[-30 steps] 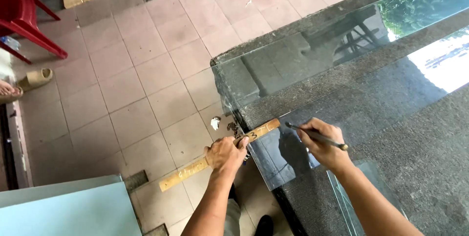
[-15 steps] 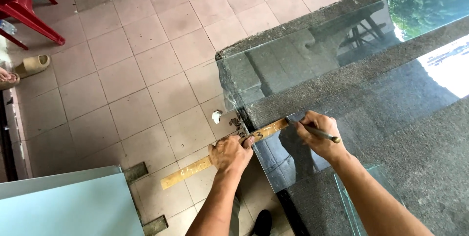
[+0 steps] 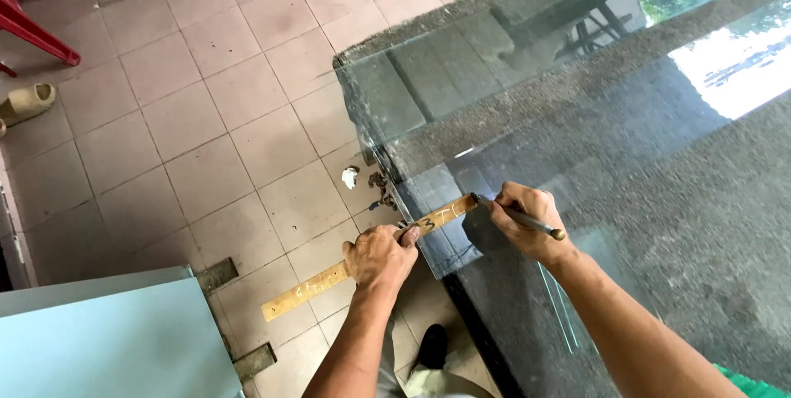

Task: Cutting small rectangular pieces of glass from a large sheet using a manual glass cutter and a wooden ruler.

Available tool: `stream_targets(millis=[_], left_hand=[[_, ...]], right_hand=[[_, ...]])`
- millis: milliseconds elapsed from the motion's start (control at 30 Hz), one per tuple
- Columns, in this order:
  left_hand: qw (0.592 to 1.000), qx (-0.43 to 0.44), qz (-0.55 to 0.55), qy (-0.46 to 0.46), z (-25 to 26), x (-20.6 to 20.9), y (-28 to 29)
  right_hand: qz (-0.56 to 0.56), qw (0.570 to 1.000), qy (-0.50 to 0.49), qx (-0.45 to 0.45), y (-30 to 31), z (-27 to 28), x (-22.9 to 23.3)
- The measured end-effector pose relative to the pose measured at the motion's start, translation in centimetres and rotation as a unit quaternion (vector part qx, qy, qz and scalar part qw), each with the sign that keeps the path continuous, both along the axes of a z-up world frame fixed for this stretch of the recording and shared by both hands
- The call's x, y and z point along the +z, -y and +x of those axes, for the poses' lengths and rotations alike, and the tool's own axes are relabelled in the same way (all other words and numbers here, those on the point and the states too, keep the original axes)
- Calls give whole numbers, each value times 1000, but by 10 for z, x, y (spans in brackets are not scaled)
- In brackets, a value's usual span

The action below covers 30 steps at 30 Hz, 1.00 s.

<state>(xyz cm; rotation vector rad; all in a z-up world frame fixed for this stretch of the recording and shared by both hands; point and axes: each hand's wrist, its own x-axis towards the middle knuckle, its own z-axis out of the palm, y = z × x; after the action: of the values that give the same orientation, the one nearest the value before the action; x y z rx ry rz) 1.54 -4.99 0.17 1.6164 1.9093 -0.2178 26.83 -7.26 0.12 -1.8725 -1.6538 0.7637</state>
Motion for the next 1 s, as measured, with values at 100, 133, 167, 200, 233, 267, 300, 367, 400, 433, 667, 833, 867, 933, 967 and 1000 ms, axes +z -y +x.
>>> stream_targets(millis=[100, 133, 167, 200, 233, 267, 300, 367, 400, 433, 667, 833, 867, 933, 967, 1000], left_hand=[[1000, -2, 12, 5, 5, 0, 25], [1000, -5, 12, 6, 7, 1, 33], [1000, -8, 12, 7, 8, 2, 42], [1000, -13, 14, 7, 10, 5, 48], [1000, -19, 2, 6, 12, 7, 55], [1000, -25, -9, 5, 14, 10, 61], [1000, -29, -6, 5, 16, 7, 68], [999, -34, -12, 6, 18, 2, 81], [999, -37, -9, 5, 16, -2, 90], [999, -27, -15, 26, 15, -6, 100], [948, 175, 126, 235, 7, -35, 73], [866, 313, 20, 389, 27, -61, 10], [837, 355, -47, 415, 30, -57, 4], [818, 369, -29, 440, 20, -61, 10], [798, 382, -11, 465, 16, -62, 14], [800, 377, -13, 466, -2, -92, 17]], right_hand=[[9, 1000, -1, -3, 25, 7, -1], [13, 1000, -2, -2, 34, 8, -2], [17, 1000, -3, 0, 44, 10, -2], [19, 1000, -2, -5, 52, 12, 0], [21, 1000, -6, -2, 60, 14, 1], [23, 1000, -10, 1, 68, 14, 3], [25, 1000, -9, -3, 77, 17, 0], [42, 999, 2, 9, 92, 21, -5], [45, 999, 2, 6, 97, 21, -6], [50, 999, 6, 11, 102, 20, -6], [-15, 996, -25, -86, 122, 14, 25], [42, 988, -62, -134, 123, 11, 64], [43, 987, -58, -142, 119, 12, 71], [27, 988, -53, -142, 111, 8, 88], [12, 988, -49, -143, 108, 7, 96], [14, 988, -49, -148, 106, 5, 96]])
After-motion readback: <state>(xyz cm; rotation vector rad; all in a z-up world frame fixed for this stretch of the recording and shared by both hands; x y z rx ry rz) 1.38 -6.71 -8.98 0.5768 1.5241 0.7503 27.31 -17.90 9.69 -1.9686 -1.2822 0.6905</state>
